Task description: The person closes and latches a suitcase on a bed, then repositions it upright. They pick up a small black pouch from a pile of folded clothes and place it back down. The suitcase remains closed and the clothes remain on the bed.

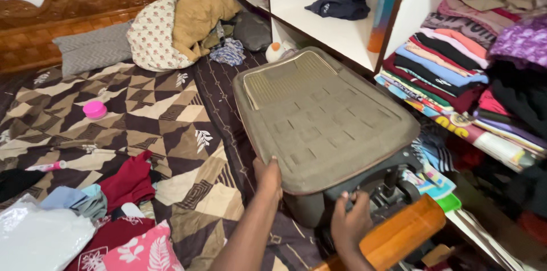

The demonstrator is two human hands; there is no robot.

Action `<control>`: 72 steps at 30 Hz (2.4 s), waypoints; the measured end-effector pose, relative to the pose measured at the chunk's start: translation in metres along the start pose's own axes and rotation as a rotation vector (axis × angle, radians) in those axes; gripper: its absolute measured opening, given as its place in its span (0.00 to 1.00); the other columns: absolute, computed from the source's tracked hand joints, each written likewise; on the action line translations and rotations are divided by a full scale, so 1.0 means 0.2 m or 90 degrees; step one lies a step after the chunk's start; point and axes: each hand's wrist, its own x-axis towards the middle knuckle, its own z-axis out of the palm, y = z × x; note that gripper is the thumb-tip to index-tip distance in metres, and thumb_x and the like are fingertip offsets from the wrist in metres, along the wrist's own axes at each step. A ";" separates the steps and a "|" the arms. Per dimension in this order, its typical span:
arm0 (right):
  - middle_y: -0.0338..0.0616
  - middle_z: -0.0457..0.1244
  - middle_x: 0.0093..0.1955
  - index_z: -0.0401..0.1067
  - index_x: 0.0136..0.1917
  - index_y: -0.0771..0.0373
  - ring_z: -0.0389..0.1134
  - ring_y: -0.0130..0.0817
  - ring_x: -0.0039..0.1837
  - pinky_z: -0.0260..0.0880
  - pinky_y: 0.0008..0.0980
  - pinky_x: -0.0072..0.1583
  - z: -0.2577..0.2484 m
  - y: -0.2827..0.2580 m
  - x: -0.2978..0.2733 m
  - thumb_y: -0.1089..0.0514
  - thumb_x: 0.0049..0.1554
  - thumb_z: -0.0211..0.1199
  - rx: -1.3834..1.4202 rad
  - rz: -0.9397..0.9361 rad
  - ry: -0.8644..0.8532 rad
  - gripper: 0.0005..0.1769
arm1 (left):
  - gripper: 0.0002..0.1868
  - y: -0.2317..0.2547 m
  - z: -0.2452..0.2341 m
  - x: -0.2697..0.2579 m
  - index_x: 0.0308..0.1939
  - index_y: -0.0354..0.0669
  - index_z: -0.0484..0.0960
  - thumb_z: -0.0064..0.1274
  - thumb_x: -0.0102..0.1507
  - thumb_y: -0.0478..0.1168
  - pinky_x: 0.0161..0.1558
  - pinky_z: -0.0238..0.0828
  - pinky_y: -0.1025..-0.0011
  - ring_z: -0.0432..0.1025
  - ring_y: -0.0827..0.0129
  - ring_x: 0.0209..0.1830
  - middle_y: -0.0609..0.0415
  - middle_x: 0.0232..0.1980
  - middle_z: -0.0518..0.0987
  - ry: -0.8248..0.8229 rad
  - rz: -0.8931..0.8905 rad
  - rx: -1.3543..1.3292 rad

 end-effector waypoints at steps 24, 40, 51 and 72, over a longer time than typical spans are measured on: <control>0.62 0.56 0.73 0.63 0.66 0.69 0.55 0.60 0.75 0.51 0.58 0.75 -0.12 -0.30 0.05 0.54 0.61 0.63 -0.011 -0.230 0.069 0.26 | 0.25 0.11 -0.04 -0.01 0.60 0.33 0.70 0.54 0.66 0.47 0.60 0.69 0.52 0.73 0.37 0.60 0.29 0.58 0.77 0.053 -0.015 0.344; 0.41 0.62 0.71 0.74 0.63 0.49 0.58 0.41 0.75 0.54 0.50 0.72 0.13 -0.64 0.47 0.34 0.59 0.48 -0.491 -0.242 -0.521 0.29 | 0.24 0.26 -0.04 -0.14 0.64 0.39 0.66 0.47 0.69 0.48 0.62 0.69 0.51 0.72 0.44 0.64 0.39 0.62 0.77 0.027 -0.099 0.397; 0.39 0.54 0.80 0.66 0.74 0.44 0.51 0.42 0.81 0.48 0.50 0.75 0.09 -0.53 0.41 0.31 0.58 0.47 -0.489 -0.290 -0.493 0.35 | 0.19 0.23 -0.06 -0.23 0.59 0.42 0.71 0.47 0.68 0.48 0.60 0.69 0.51 0.75 0.44 0.60 0.40 0.57 0.81 0.088 -0.057 0.367; 0.38 0.65 0.72 0.76 0.65 0.47 0.60 0.44 0.76 0.55 0.52 0.74 0.07 -0.66 0.39 0.35 0.60 0.53 -0.441 -0.224 -0.449 0.27 | 0.33 0.07 -0.25 0.01 0.66 0.36 0.68 0.53 0.66 0.56 0.62 0.66 0.53 0.70 0.41 0.63 0.32 0.61 0.75 -0.144 0.069 0.299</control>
